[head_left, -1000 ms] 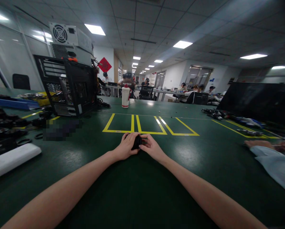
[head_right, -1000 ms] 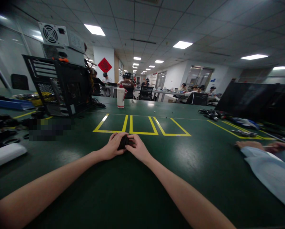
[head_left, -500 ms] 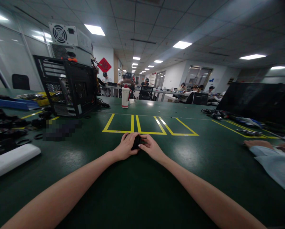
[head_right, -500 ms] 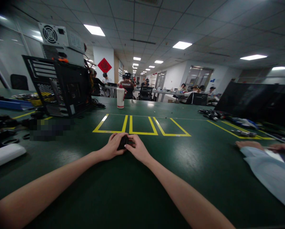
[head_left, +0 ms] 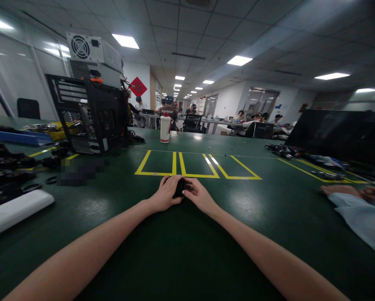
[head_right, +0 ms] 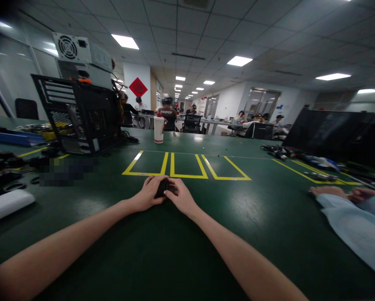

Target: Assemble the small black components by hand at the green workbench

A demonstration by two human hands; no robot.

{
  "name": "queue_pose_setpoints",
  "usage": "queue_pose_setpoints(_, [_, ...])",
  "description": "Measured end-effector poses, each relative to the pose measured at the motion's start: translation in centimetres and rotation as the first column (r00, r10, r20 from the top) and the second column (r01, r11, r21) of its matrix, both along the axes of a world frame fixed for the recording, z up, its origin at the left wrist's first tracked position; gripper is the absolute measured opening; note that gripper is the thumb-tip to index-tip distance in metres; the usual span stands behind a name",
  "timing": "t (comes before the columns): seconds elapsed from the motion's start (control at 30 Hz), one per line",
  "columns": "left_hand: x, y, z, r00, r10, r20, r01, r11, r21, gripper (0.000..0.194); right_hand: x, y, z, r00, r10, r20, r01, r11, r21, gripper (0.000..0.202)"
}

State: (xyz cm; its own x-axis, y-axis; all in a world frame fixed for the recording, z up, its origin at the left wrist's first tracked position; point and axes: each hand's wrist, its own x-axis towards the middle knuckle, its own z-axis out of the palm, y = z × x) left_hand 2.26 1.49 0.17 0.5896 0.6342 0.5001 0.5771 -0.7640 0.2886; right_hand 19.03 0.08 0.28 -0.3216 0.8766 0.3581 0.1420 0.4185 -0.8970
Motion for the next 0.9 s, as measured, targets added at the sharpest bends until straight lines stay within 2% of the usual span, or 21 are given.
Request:
queue_pose_setpoints(0.33, [-0.05, -0.18, 0.08, 1.0, -0.004, 0.008, 0.004, 1.0, -0.03, 0.061, 0.06, -0.34, 0.11, 1.0, -0.001, 0.01, 0.0, 0.997, 0.077, 0.024])
queue_pose_setpoints(0.6, [-0.01, -0.17, 0.06, 1.0, -0.014, 0.027, 0.015, 0.999, -0.031, 0.06, 0.18, -0.44, 0.33, 1.0, 0.015, -0.003, -0.015, 1.0, -0.009, 0.037])
queue_pose_setpoints(0.9, [0.02, -0.21, 0.05, 1.0, 0.0, 0.014, 0.0, 1.0, -0.016, 0.06, 0.13, 0.05, -0.29, 0.998, 0.023, -0.059, -0.023, 1.0, 0.002, 0.025])
